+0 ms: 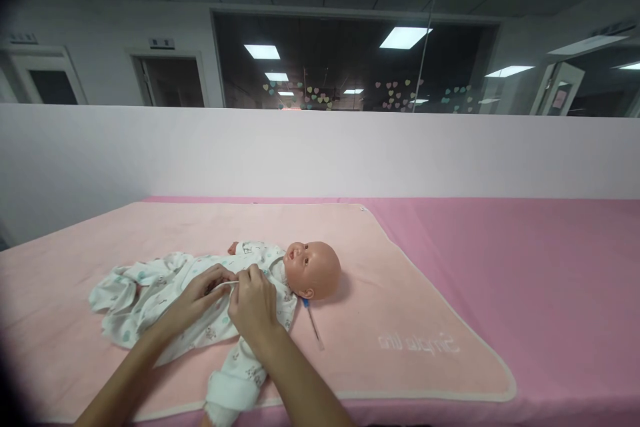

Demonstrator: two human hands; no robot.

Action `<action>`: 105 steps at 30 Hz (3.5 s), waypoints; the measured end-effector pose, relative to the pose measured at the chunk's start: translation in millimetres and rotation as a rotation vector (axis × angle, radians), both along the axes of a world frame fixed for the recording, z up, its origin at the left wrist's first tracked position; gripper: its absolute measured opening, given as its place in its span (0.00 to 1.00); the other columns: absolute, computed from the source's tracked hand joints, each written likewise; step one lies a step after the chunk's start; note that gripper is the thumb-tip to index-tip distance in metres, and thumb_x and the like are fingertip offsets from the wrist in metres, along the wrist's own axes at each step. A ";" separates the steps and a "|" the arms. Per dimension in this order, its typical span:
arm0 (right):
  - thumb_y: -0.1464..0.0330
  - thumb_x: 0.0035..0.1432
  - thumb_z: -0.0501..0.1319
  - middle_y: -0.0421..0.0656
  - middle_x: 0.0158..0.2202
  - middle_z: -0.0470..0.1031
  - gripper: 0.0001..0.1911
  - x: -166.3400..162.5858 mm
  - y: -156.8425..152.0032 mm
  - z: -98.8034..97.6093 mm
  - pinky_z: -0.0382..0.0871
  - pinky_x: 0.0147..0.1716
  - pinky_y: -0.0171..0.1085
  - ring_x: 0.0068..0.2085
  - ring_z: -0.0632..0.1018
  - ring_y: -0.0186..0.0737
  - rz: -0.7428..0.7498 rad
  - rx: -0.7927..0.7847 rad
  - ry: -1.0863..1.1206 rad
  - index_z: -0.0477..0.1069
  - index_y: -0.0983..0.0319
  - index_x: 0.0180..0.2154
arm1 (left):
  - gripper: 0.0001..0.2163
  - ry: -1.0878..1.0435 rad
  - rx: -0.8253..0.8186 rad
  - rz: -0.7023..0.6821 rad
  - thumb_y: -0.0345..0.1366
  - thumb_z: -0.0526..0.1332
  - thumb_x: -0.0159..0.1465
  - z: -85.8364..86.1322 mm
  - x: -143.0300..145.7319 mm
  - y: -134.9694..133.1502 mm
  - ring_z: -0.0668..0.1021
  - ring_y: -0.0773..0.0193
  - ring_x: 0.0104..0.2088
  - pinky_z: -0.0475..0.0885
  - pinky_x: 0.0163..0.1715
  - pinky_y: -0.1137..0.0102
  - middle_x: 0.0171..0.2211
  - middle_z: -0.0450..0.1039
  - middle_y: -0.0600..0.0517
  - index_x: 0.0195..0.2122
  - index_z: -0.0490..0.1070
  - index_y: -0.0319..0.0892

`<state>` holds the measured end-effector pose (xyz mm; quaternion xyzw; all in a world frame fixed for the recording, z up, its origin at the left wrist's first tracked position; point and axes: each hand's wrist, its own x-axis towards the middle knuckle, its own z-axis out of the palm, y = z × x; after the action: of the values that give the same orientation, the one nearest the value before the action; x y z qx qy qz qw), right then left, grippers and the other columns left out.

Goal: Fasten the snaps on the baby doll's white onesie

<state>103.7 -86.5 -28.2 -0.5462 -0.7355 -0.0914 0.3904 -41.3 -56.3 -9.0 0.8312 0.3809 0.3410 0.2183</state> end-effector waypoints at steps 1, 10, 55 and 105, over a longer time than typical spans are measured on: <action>0.73 0.54 0.51 0.41 0.32 0.64 0.06 -0.1 0.4 -0.3 0.56 0.24 0.32 0.29 0.67 0.32 -0.002 0.007 0.007 0.65 0.61 0.33 | 0.12 -0.014 -0.010 0.000 0.41 0.50 0.60 -0.2 -0.5 0.1 0.68 0.65 0.28 0.65 0.30 0.71 0.30 0.67 0.51 0.35 0.68 0.42; 0.70 0.55 0.52 0.41 0.33 0.65 0.05 0.1 0.3 -0.8 0.56 0.24 0.32 0.30 0.67 0.32 -0.001 0.014 0.012 0.65 0.61 0.32 | 0.14 -0.020 -0.020 0.038 0.46 0.53 0.59 -2.3 -0.6 2.4 0.69 0.65 0.28 0.65 0.28 0.72 0.29 0.69 0.51 0.33 0.70 0.41; 0.69 0.52 0.53 0.40 0.33 0.67 0.07 -1.9 -1.0 -4.5 0.57 0.24 0.32 0.35 0.68 0.34 0.056 0.052 -0.095 0.66 0.60 0.33 | 0.11 0.077 0.086 0.016 0.44 0.54 0.58 -21.6 -14.3 26.0 0.68 0.67 0.26 0.65 0.28 0.73 0.31 0.69 0.52 0.35 0.68 0.43; 0.66 0.57 0.55 0.38 0.34 0.70 0.06 -19.8 14.9 2.2 0.58 0.27 0.31 0.34 0.72 0.32 0.119 -0.059 -0.091 0.66 0.58 0.37 | 0.14 0.187 0.352 0.190 0.37 0.44 0.64 -39.4 -45.4 1.1 0.71 0.60 0.39 0.66 0.41 0.66 0.38 0.68 0.46 0.43 0.66 0.42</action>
<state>83.8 -71.6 -26.0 -0.5080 -0.7860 -0.0708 0.3451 -86.7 -55.2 -48.5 0.8449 0.4108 0.3426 0.0003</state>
